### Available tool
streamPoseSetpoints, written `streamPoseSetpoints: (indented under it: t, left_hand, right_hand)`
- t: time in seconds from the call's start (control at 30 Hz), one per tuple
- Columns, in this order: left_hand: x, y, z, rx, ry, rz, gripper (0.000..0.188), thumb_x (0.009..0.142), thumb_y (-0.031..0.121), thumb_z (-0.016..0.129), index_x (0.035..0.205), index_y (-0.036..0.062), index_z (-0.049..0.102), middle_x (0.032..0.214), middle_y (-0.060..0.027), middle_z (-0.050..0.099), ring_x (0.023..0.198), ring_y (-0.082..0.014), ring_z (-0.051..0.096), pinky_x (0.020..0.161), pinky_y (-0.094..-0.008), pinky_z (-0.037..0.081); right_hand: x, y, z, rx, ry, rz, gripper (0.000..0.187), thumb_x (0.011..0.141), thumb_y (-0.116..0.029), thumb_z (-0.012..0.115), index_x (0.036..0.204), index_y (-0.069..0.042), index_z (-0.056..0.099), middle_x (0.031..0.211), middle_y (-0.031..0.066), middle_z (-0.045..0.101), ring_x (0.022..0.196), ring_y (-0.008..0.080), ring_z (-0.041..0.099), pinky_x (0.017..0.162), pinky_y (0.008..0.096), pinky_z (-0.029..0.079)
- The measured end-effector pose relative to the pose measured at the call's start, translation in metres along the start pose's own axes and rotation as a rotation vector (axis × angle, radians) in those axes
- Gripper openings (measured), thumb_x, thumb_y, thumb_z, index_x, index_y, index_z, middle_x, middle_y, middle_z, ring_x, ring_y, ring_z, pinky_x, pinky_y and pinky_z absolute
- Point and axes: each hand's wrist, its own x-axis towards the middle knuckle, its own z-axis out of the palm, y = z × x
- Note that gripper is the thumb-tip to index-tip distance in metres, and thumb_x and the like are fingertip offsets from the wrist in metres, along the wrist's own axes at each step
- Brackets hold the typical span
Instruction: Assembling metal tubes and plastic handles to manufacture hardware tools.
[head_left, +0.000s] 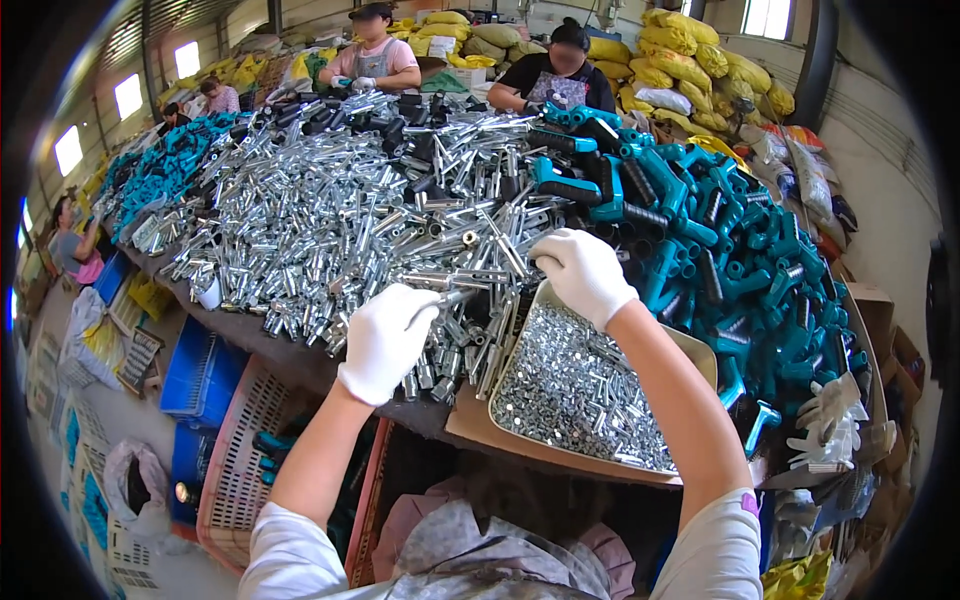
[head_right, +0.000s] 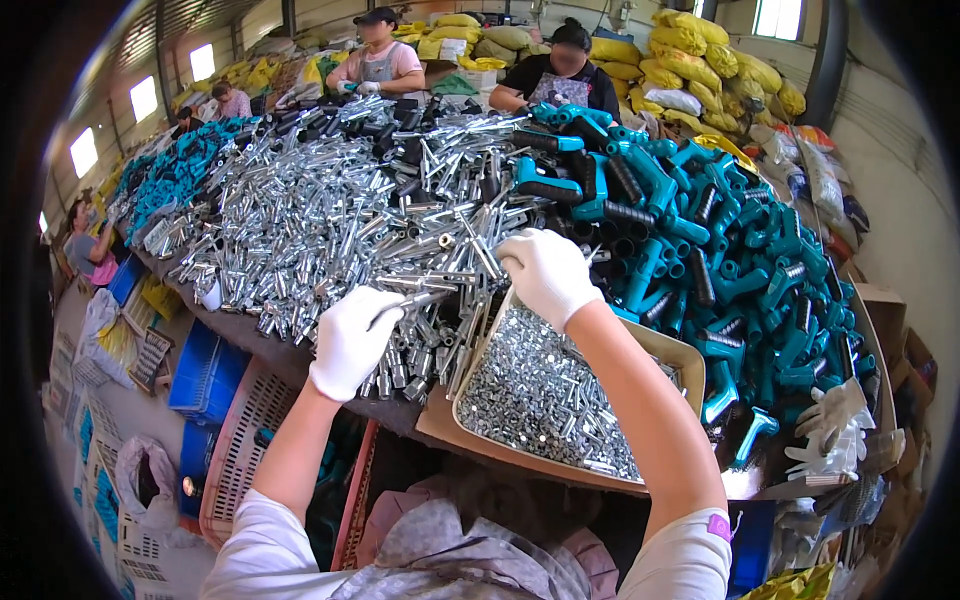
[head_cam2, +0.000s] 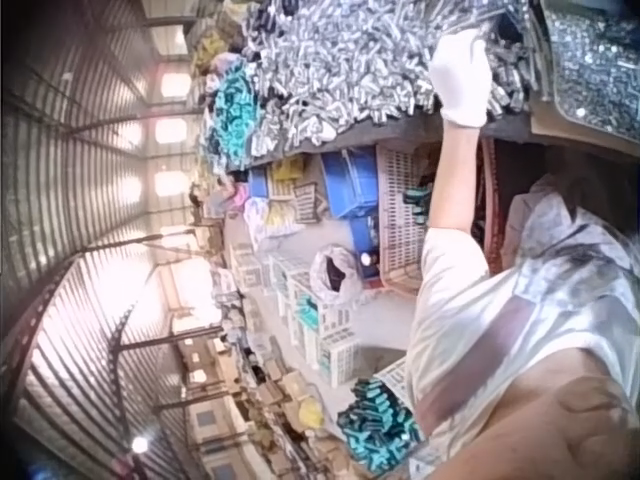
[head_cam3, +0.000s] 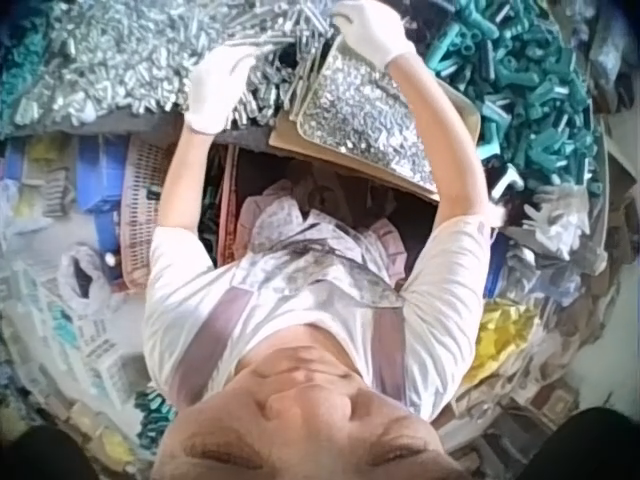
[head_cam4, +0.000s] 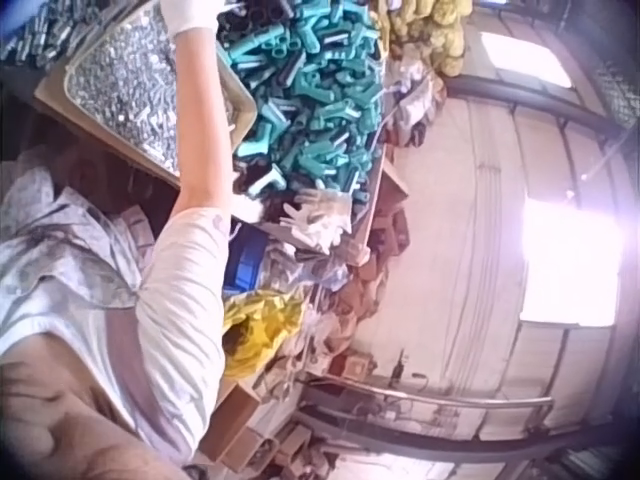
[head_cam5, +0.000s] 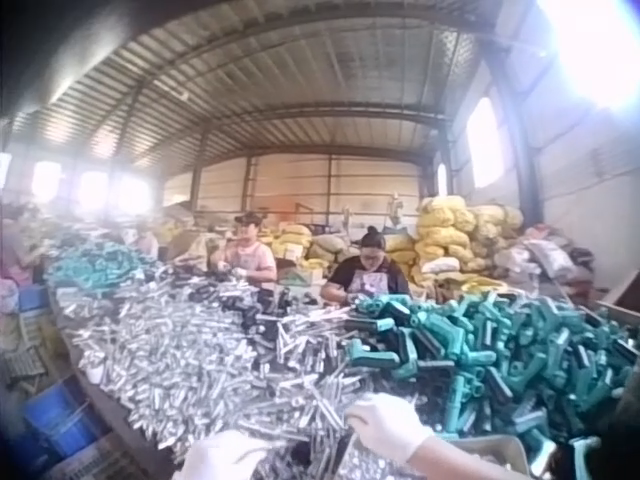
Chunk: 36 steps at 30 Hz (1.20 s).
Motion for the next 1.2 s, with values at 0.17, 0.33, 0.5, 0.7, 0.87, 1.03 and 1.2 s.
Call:
streamPoseSetpoints:
  t: [0.17,0.33,0.5,0.7,0.87,1.03,1.2]
  left_hand:
    - [-0.021,0.022,-0.033,-0.19,0.126,-0.31,0.01,0.083,0.0,0.073,0.093,0.001,0.072,0.081,-0.0087,0.069,0.071,-0.017,0.064,0.066,-0.0293,0.05]
    - [-0.051,0.047,-0.045,-0.399,0.077,-0.477,0.01,0.082,-0.004,0.073,0.091,-0.0012,0.069,0.081,-0.0091,0.067,0.073,-0.0163,0.064,0.068,-0.028,0.05]
    - [-0.072,0.051,-0.039,-0.371,0.044,-0.493,0.013,0.078,-0.004,0.075,0.091,0.0003,0.071,0.082,-0.0085,0.068,0.074,-0.0171,0.066,0.068,-0.0278,0.051]
    - [-0.105,0.016,-0.004,-0.814,0.115,-0.81,0.013,0.087,0.004,0.072,0.099,-0.0005,0.069,0.083,-0.0025,0.065,0.068,-0.0079,0.059,0.062,-0.023,0.048]
    - [-0.109,0.009,-0.002,-0.805,0.083,-0.759,0.018,0.091,0.011,0.07,0.104,-0.0009,0.069,0.083,-0.0008,0.064,0.066,-0.0056,0.056,0.06,-0.0216,0.046]
    - [-0.104,0.008,-0.009,-0.811,-0.007,-0.702,0.019,0.094,0.014,0.067,0.105,-0.0018,0.069,0.087,-0.002,0.063,0.068,-0.0068,0.057,0.062,-0.0217,0.047]
    - [-0.1,0.024,-0.017,-0.901,0.16,-0.592,0.023,0.098,0.018,0.065,0.101,-0.0046,0.066,0.094,-0.0064,0.061,0.072,-0.0101,0.059,0.064,-0.0237,0.049]
  right_hand:
    - [0.05,-0.001,0.029,-0.062,-0.053,0.003,0.022,0.087,-0.018,0.056,0.092,-0.01,0.075,0.093,0.0144,0.07,0.091,0.0342,0.066,0.083,0.0462,0.052]
    - [0.111,-0.008,0.073,-0.069,-0.113,-0.124,0.024,0.089,-0.024,0.058,0.1,-0.01,0.074,0.098,0.0139,0.07,0.094,0.0344,0.066,0.086,0.0456,0.052]
    - [0.14,-0.033,0.107,-0.288,-0.291,0.009,0.041,0.09,-0.045,0.06,0.115,-0.015,0.071,0.111,0.0136,0.069,0.107,0.0332,0.064,0.093,0.0455,0.05]
    - [0.159,-0.028,0.085,-0.251,-0.571,0.194,0.05,0.082,-0.049,0.064,0.124,-0.022,0.066,0.117,0.0116,0.071,0.107,0.0322,0.068,0.093,0.0422,0.052]
    - [0.147,-0.025,0.09,-0.267,-0.562,0.09,0.048,0.081,-0.045,0.063,0.121,-0.02,0.067,0.115,0.0121,0.071,0.106,0.0313,0.068,0.092,0.0412,0.052]
    - [0.145,-0.039,0.072,-0.341,-0.734,0.077,0.046,0.079,-0.044,0.064,0.116,-0.018,0.069,0.112,0.0117,0.072,0.104,0.031,0.068,0.089,0.0397,0.053]
    - [0.102,-0.033,0.037,-0.333,-0.068,-0.077,0.033,0.08,-0.039,0.072,0.101,-0.013,0.073,0.096,0.0129,0.068,0.096,0.0349,0.063,0.084,0.0472,0.05]
